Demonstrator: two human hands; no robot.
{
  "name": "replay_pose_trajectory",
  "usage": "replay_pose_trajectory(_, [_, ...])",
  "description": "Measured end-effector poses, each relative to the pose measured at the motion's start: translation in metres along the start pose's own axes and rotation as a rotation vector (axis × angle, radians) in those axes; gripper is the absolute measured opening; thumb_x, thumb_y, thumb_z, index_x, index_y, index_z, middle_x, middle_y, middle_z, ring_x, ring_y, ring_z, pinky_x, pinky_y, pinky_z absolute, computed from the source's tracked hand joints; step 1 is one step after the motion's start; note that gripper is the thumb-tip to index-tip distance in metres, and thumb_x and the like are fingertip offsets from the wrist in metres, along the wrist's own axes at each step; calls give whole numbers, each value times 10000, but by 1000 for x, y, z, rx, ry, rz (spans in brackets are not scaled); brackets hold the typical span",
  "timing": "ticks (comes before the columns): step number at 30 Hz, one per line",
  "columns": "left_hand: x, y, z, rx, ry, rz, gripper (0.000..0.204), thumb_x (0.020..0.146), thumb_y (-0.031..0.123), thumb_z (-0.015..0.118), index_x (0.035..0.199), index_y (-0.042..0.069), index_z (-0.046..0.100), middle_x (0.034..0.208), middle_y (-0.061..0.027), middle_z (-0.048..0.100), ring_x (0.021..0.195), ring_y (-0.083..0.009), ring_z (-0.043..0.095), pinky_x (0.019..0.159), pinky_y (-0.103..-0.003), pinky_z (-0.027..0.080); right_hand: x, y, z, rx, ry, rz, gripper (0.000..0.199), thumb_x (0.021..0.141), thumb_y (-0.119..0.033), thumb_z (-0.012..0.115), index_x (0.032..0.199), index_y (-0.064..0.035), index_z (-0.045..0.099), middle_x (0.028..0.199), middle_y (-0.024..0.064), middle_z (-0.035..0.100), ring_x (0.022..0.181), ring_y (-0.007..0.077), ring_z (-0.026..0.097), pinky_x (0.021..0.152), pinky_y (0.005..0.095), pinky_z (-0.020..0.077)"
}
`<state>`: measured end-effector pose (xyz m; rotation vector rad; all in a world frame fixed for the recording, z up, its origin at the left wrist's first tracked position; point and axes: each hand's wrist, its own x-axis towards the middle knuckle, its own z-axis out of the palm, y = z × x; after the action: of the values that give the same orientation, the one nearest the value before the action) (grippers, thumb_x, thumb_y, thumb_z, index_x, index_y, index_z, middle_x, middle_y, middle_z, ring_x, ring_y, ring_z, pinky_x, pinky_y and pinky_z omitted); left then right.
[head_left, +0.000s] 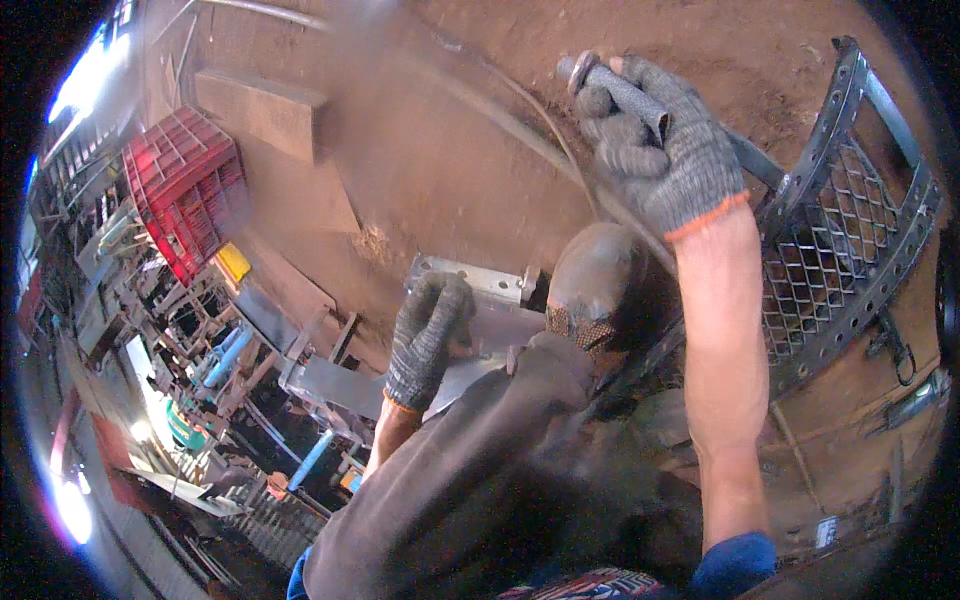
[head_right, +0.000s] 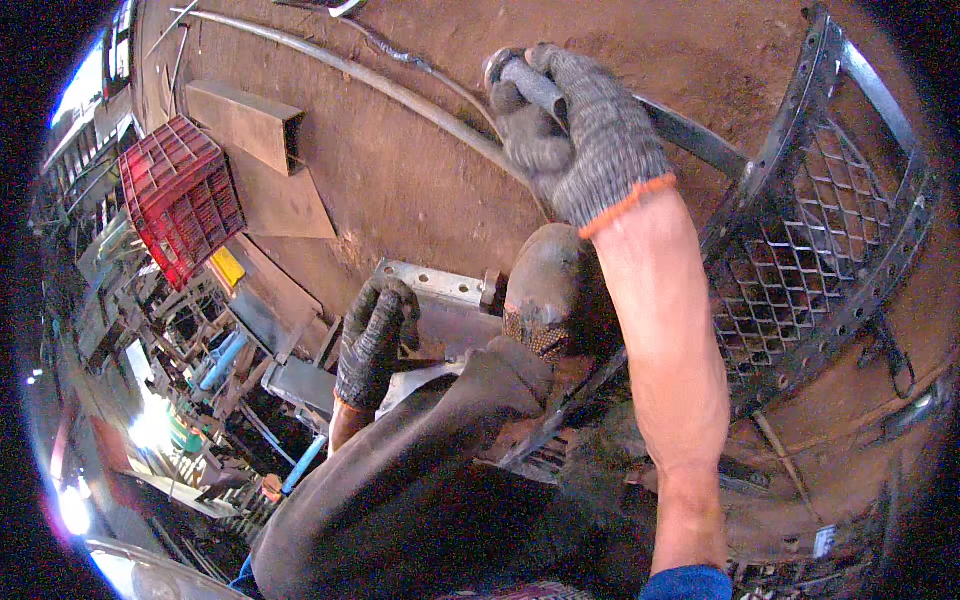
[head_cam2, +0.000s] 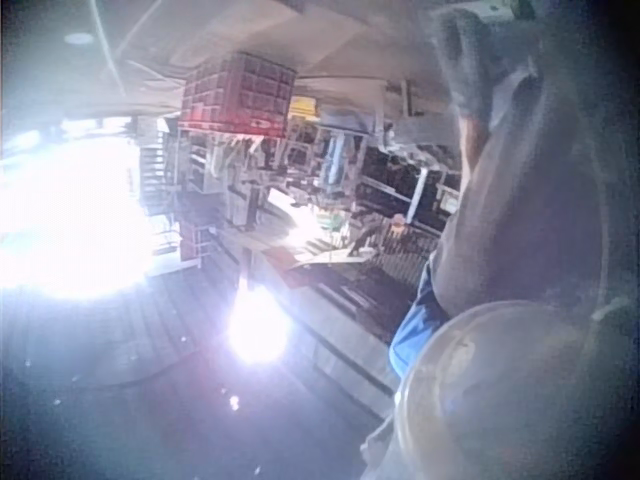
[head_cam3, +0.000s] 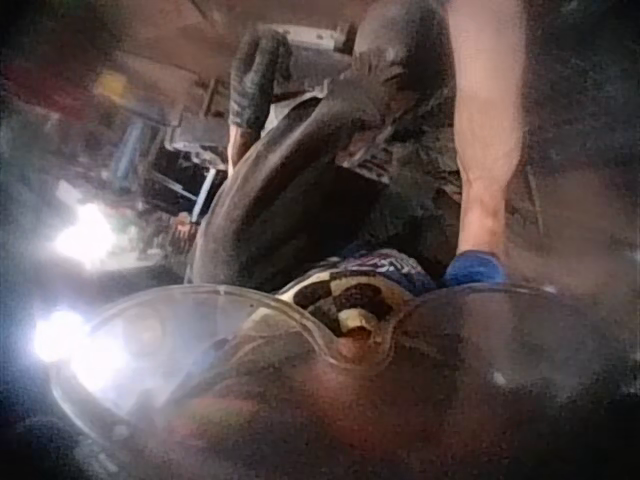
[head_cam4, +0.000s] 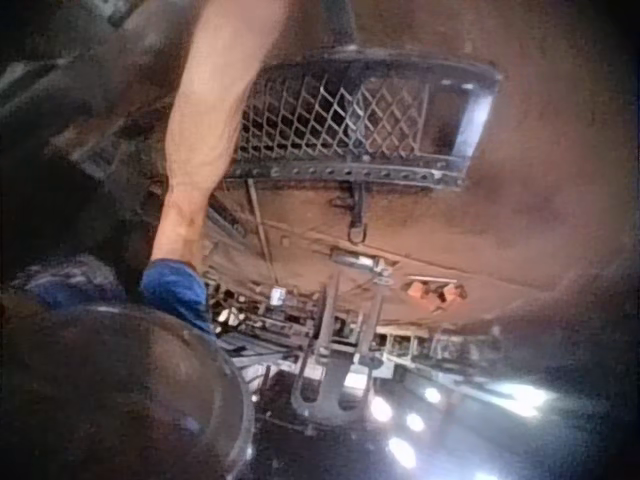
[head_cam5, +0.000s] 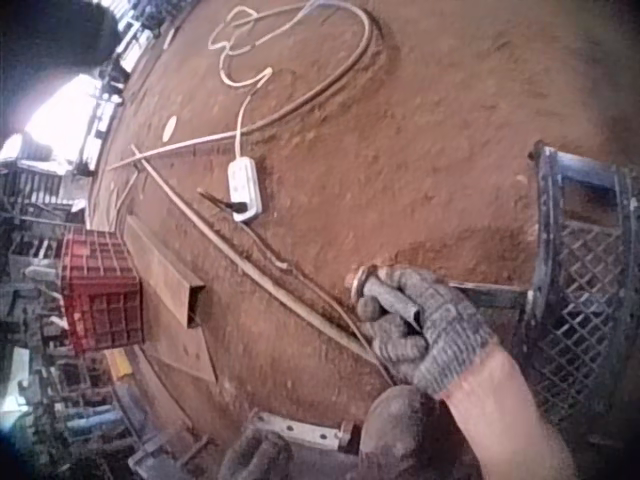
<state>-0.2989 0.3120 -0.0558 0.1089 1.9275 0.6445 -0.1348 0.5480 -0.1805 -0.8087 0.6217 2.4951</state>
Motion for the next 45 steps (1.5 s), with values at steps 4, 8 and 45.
replay_pose_trajectory(4, [3,0,-4,12,-16,28,249,1011,280,596,1105,49,614,949,-20,594,811,-103,541,683,-258,464,-18,-9,0,89,-150,162,256,1019,-212,513,1104,20,580,790,120,624,427,53,392,313,188,272])
replay_pose_trajectory(8, [6,-7,-4,102,3,95,249,1045,306,542,1036,62,587,860,-20,585,682,-96,533,613,-241,447,-5,-1,-2,109,-144,104,283,1027,-228,498,1121,30,567,835,141,654,474,49,432,307,187,287])
replay_pose_trajectory(45, [6,4,1,129,-8,64,233,1010,283,606,1081,61,615,906,-19,599,732,-94,536,638,-253,456,1,-30,12,122,-95,246,332,1037,-186,458,1233,79,497,870,146,607,469,85,442,309,201,304])
